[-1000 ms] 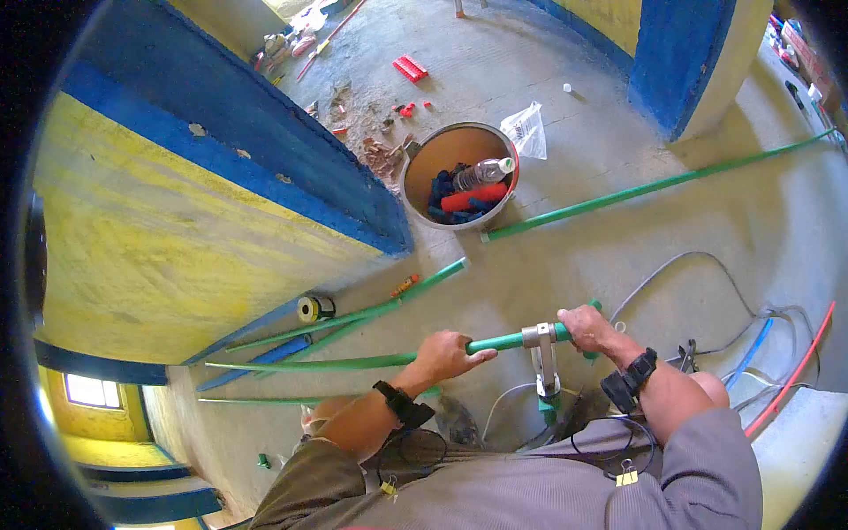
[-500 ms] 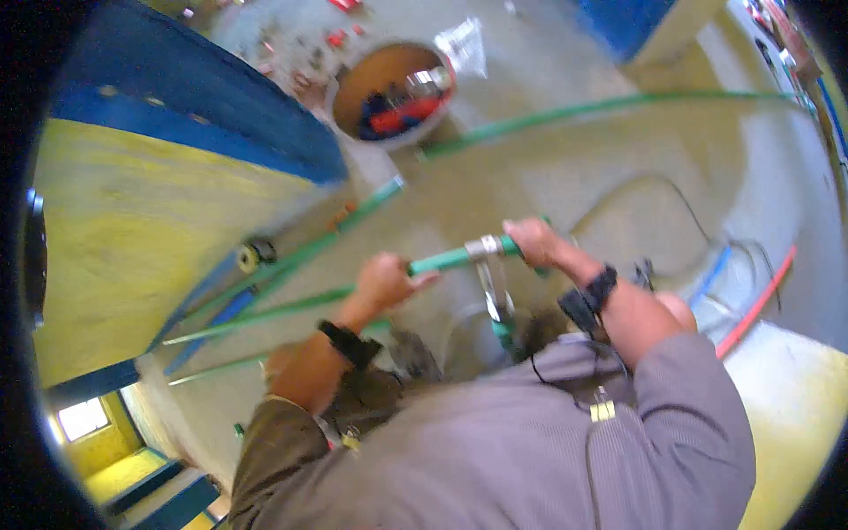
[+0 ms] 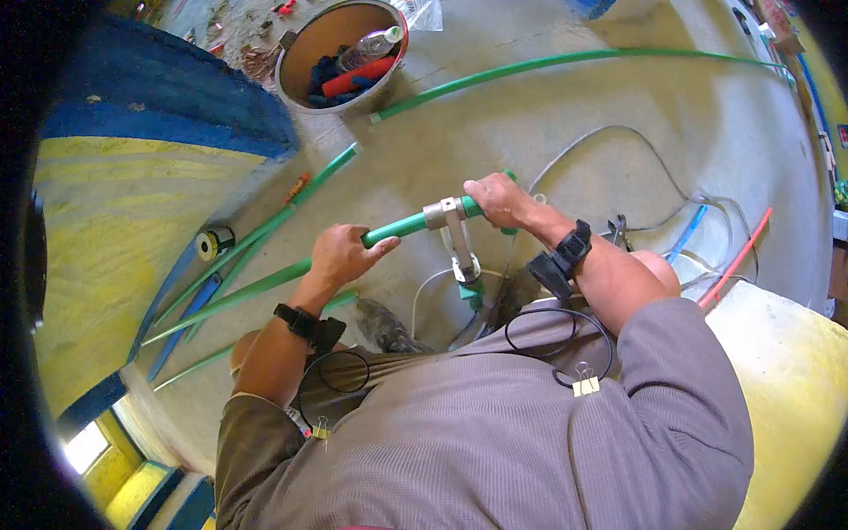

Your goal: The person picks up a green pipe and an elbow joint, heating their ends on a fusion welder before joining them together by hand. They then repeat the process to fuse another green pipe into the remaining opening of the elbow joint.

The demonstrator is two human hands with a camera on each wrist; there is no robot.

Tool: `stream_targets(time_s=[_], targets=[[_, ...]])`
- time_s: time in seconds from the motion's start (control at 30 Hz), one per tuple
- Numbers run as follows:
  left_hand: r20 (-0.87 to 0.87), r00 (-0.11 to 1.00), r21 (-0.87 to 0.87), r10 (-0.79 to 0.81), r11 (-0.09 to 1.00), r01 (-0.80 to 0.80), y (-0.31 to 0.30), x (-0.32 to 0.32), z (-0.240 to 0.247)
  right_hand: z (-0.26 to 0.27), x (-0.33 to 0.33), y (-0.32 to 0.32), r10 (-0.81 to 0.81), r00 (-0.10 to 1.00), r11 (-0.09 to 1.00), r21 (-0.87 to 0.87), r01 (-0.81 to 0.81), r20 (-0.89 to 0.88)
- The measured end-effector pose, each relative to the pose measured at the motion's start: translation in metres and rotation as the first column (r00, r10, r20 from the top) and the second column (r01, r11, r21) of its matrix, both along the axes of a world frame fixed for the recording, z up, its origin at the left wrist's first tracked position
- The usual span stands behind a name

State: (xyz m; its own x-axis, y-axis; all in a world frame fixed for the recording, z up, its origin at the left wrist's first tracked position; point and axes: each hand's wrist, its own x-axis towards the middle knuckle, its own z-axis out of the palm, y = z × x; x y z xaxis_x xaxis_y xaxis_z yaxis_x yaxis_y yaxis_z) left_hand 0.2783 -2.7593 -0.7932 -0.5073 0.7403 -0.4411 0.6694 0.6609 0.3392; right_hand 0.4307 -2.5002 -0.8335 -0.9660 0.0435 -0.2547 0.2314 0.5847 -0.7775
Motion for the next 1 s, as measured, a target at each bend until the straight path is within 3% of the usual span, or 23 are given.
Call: stream_targets(time_s=[0.1, 0.17, 0.37, 0.43, 0.47, 0.5, 0.57, 0.6, 0.67, 0.7, 0.77, 0.83, 0.9, 0.93, 1.0], targets=[[-0.002, 1.000, -0.001, 0.012, 1.000, -0.012, -0.001, 0.000, -0.001, -0.010, 0.001, 0.000, 0.026, 1.000, 0.999, 0.044, -0.026, 0.002], [-0.004, 1.000, 0.013, 0.018, 1.000, -0.018, -0.002, 0.000, -0.003, -0.020, 0.001, 0.001, 0.066, 0.993, 0.979, 0.199, -0.045, -0.100], [-0.020, 0.999, 0.002, 0.036, 0.999, -0.036, -0.005, 0.002, -0.011, -0.040, 0.004, 0.002, 0.027, 0.992, 0.977, 0.211, 0.000, -0.125], [-0.024, 1.000, -0.009, 0.020, 1.000, -0.020, -0.012, 0.000, -0.022, -0.053, 0.013, 0.000, 0.183, 0.952, 0.891, 0.451, -0.055, -0.245], [-0.003, 1.000, 0.002, 0.017, 1.000, -0.017, -0.012, -0.001, -0.022, -0.056, 0.013, 0.003, 0.212, 0.974, 0.869, 0.472, -0.148, -0.084], [-0.065, 0.997, 0.056, 0.036, 0.998, -0.033, -0.013, 0.001, -0.019, -0.067, 0.014, 0.001, 0.197, 0.945, 0.847, 0.531, -0.029, -0.263], [-0.020, 1.000, 0.068, -0.003, 0.998, 0.005, -0.013, 0.000, -0.009, -0.061, 0.016, 0.003, 0.257, 0.891, 0.847, 0.531, -0.021, -0.375], [-0.035, 0.999, 0.043, -0.018, 0.999, 0.019, -0.011, -0.002, -0.006, -0.039, 0.009, 0.002, 0.216, 0.933, 0.901, 0.427, -0.077, -0.287], [-0.060, 0.997, 0.010, -0.043, 0.999, 0.043, -0.012, -0.004, -0.005, -0.043, 0.003, 0.001, 0.206, 0.964, 0.902, 0.415, -0.120, -0.169], [-0.028, 0.999, 0.027, -0.039, 0.999, 0.040, -0.011, -0.004, -0.004, -0.041, 0.002, 0.001, 0.199, 0.961, 0.902, 0.420, -0.102, -0.194], [-0.026, 0.999, 0.042, -0.047, 0.998, 0.048, -0.009, -0.003, -0.003, -0.034, -0.002, -0.001, 0.105, 0.992, 0.953, 0.293, -0.079, -0.072], [0.017, 0.998, -0.054, -0.064, 0.996, 0.065, -0.008, -0.006, -0.003, -0.040, -0.001, -0.001, 0.090, 0.988, 0.961, 0.273, -0.054, -0.122], [0.015, 0.998, -0.039, -0.065, 0.997, 0.066, -0.007, -0.010, -0.002, -0.043, -0.002, 0.000, 0.127, 0.985, 0.950, 0.301, -0.087, -0.116], [0.037, 0.998, -0.024, -0.052, 0.998, 0.052, -0.008, -0.008, -0.003, -0.039, -0.003, -0.002, -0.013, 0.998, 0.988, 0.152, 0.003, 0.063], [0.055, 0.998, -0.006, -0.036, 0.999, 0.036, -0.009, -0.008, -0.006, -0.044, -0.004, 0.000, 0.035, 0.999, 0.978, 0.206, -0.033, -0.008]])
